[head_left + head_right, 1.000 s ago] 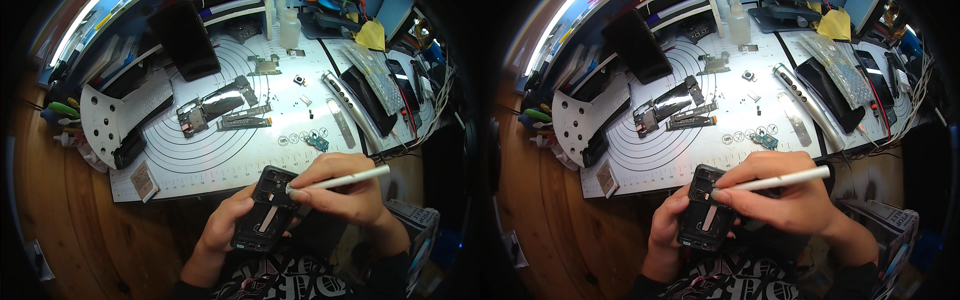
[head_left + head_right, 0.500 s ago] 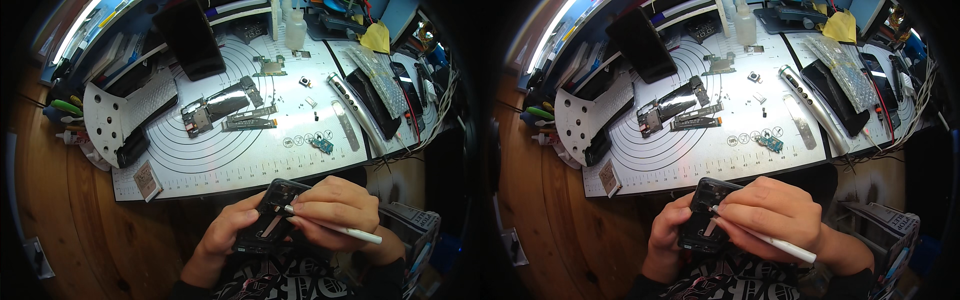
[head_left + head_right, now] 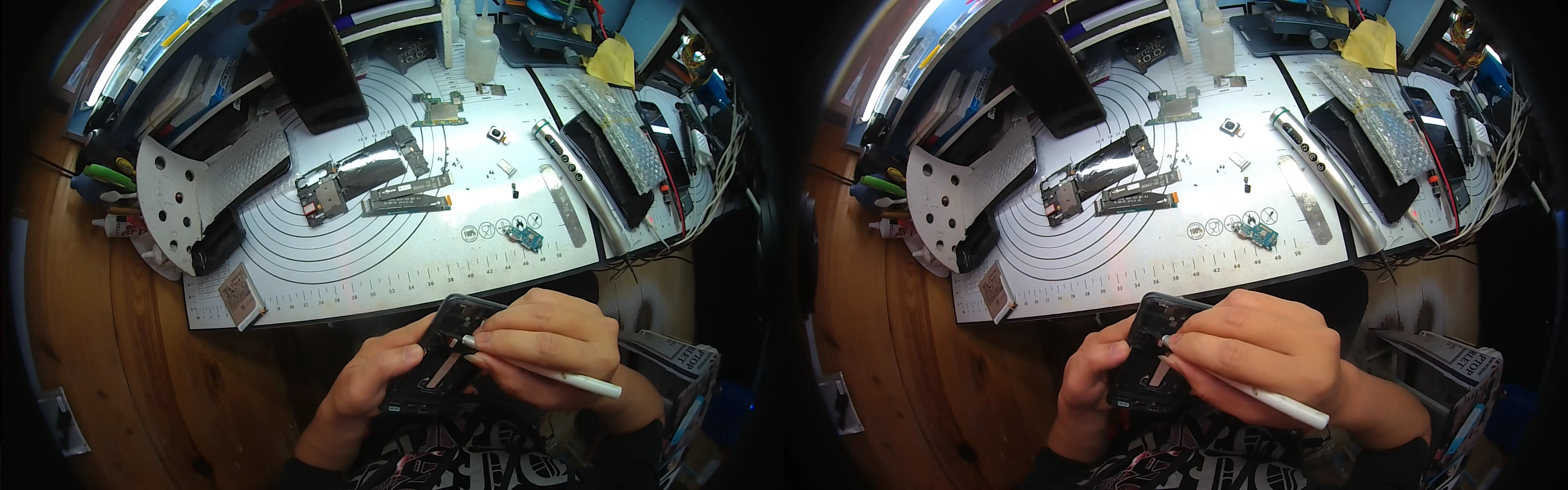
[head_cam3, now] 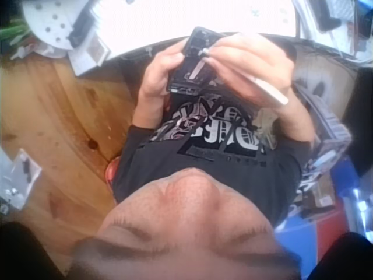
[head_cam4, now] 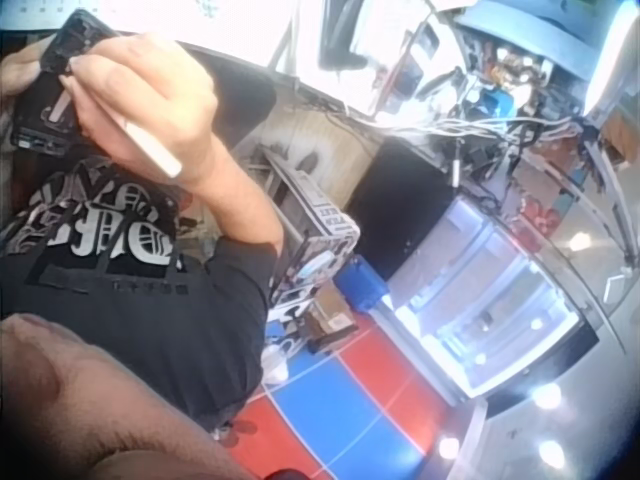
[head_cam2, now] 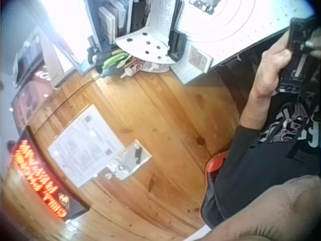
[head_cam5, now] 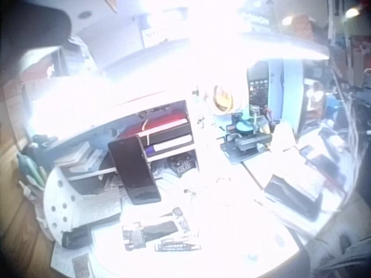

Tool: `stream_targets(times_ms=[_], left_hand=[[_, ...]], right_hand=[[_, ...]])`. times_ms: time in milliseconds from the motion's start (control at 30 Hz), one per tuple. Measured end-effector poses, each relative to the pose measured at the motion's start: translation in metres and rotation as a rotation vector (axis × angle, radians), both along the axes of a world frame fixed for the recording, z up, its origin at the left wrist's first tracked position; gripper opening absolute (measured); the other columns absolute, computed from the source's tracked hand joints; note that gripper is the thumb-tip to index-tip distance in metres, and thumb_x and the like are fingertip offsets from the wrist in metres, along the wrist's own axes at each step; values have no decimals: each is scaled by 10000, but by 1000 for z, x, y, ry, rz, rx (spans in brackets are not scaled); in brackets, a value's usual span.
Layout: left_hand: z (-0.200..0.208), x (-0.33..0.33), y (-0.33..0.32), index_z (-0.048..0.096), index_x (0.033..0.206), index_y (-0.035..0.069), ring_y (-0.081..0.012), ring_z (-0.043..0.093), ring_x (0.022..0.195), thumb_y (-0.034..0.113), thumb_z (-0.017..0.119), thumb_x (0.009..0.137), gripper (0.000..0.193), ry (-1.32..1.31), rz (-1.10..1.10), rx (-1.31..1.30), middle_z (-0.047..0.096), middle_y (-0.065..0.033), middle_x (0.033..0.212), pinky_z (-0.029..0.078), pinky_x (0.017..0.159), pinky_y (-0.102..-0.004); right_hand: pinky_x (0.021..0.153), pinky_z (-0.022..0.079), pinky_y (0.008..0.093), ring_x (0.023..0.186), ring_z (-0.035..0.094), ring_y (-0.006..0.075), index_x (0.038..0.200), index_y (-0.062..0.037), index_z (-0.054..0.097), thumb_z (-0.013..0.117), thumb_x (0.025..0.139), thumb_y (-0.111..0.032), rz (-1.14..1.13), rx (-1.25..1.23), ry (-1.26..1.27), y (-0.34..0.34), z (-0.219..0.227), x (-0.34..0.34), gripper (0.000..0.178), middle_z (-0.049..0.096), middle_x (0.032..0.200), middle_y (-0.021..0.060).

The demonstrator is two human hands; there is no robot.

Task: The person disassembles a smartphone, removes the battery, and cleans internal components with a brush and liquid. They handle the phone casing, battery, and circuit boards while using tools on a cluttered workbench.

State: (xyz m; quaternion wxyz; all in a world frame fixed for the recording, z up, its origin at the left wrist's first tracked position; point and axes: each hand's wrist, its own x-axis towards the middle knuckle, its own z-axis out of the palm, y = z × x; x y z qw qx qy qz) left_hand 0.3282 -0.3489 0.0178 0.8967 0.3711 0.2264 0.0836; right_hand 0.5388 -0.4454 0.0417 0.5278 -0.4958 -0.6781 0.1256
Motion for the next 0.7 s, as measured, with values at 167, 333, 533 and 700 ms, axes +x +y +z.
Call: stream_targets(times_ms=[167,333,533,700], left_hand=[[-2,2,-2,398,1511,-132,-231,643,1153,263,397,1004,643,23,33,51,626,-218,1339,490,1023,-333],[0,4,2,391,1519,-128,-235,614,1208,262,387,1003,647,41,22,123,619,-215,1351,483,1032,-336],[-4,-1,0,378,1532,-118,-262,620,1200,354,440,984,726,4,-55,-45,619,-223,1334,524,1005,-370],[-5,-1,-3,369,1537,-114,-275,636,1176,418,471,971,784,5,-117,-109,629,-234,1285,543,992,-379]], right_hand=[[540,531,300,631,638,229,931,78,708,806,754,54,-34,113,-203,-1,-7,-9,204,676,868,142],[553,536,297,649,657,213,941,68,721,807,769,36,-33,59,-122,3,-13,-7,195,689,864,131],[577,505,233,649,698,155,929,43,784,802,849,4,89,-419,309,3,7,17,91,746,769,122],[600,510,210,692,681,81,955,41,789,802,876,-16,109,-623,693,-3,8,17,99,762,793,81]])
